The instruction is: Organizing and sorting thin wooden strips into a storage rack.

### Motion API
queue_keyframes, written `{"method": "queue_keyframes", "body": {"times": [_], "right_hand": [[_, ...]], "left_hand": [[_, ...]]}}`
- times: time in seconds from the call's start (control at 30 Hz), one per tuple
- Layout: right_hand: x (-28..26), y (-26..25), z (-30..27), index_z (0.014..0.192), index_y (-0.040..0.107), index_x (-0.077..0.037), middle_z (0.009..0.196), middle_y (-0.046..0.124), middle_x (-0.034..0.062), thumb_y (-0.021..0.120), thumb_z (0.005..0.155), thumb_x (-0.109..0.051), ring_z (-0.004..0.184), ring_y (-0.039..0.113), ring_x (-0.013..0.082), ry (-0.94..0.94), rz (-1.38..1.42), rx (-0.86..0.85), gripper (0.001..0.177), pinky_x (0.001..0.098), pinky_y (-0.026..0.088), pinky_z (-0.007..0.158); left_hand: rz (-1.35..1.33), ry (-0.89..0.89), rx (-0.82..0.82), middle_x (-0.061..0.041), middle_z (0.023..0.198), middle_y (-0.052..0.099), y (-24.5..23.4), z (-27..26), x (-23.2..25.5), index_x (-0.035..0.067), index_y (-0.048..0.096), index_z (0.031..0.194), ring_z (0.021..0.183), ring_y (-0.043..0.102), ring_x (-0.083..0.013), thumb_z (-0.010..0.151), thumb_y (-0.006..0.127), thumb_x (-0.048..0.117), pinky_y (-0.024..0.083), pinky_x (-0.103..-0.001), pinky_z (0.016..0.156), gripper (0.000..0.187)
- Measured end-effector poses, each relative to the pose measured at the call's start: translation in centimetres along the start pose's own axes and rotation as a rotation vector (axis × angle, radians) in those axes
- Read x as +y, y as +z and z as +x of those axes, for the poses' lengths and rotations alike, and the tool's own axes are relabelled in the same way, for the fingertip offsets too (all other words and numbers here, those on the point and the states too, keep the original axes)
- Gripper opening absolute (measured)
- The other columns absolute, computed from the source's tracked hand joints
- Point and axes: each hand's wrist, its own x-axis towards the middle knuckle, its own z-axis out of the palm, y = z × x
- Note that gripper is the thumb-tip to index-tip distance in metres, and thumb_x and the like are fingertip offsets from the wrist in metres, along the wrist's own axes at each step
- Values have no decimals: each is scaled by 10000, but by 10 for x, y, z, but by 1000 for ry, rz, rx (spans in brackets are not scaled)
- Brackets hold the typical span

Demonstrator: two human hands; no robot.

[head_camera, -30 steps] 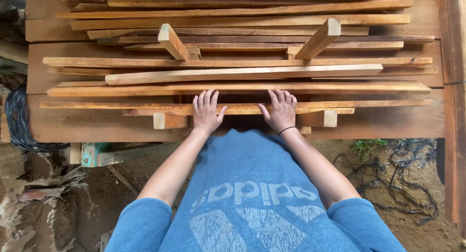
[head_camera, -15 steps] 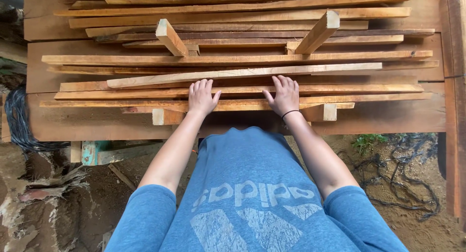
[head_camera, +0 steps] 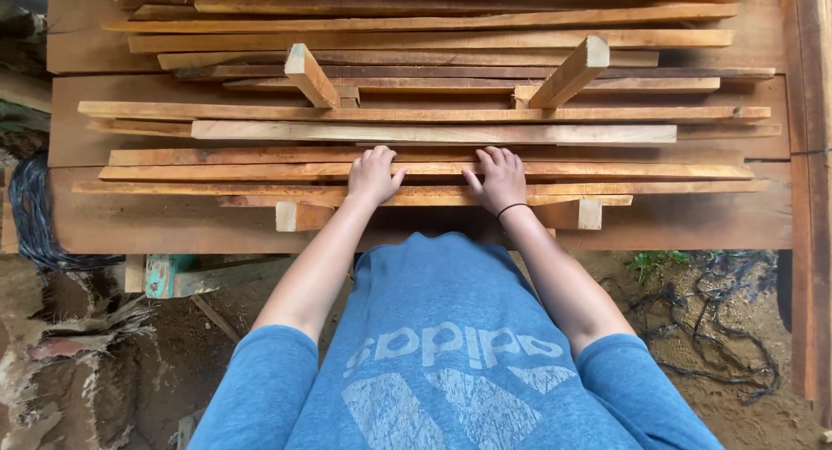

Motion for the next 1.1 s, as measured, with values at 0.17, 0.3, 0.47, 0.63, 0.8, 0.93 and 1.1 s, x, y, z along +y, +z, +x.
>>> {"method": "queue_keyframes", "body": {"times": [0.17, 0.3, 0.47, 0.63, 0.8, 0.93, 1.1], "right_hand": [[-2, 2, -1, 1388, 619, -146, 1383, 579, 98, 665, 924, -580, 1330, 506, 327, 12, -23, -115, 637, 556, 367, 1138], [-34, -34, -17, 1558, 462, -71, 1655, 389, 145, 499, 1001, -649, 1539, 297, 380, 21, -47, -367, 804, 587, 262, 1233], [-31, -20, -32, 1548, 471, -122, 1632, 419, 63, 491, 981, -686, 1513, 340, 313, 4, -54, -299, 800, 571, 216, 1236], [-5, 4, -13, 1344, 654, -243, 1346, 607, -45, 607, 991, -559, 1305, 529, 216, -18, 2, -135, 476, 455, 390, 1081], [3, 7, 6, 1196, 679, -297, 1201, 550, -78, 847, 717, -501, 1155, 541, 209, -11, -41, -121, 547, 388, 486, 910], [5, 3, 13, 1200, 673, -325, 1199, 574, -109, 835, 723, -527, 1143, 554, 179, -86, -127, -166, 543, 399, 463, 934], [4, 5, 6, 1138, 702, -324, 1184, 612, -126, 810, 762, -487, 1120, 580, 162, -122, -134, -69, 424, 362, 484, 884]], "left_hand": [[59, 19, 10, -81, 1447, 561, -24, -17, 27, 163, 622, 1394, 1331, 548, -285, 947, 616, 565, 396, -530, 1129, 602], [70, 51, -42, -138, 1580, 450, -42, -42, 43, 107, 605, 1437, 1444, 422, -322, 1013, 509, 600, 383, -532, 1140, 658], [83, 51, 39, -99, 1413, 535, -26, -42, 42, 116, 622, 1374, 1311, 536, -313, 942, 622, 565, 447, -511, 1042, 623], [118, 59, 70, -6, 1230, 562, -1, -18, 13, 194, 647, 1270, 1179, 570, -263, 873, 735, 484, 476, -473, 938, 499], [161, 70, 32, 13, 1185, 575, -19, -7, 6, 228, 616, 1246, 1144, 573, -242, 716, 892, 474, 453, -441, 937, 646], [242, 145, 74, 15, 1157, 605, -7, 3, -2, 238, 627, 1226, 1076, 618, -251, 661, 911, 487, 443, -455, 913, 680], [300, 399, 356, 49, 1005, 636, -8, -5, -9, 226, 715, 906, 852, 666, -225, 618, 901, 468, 465, -412, 794, 419]]}}
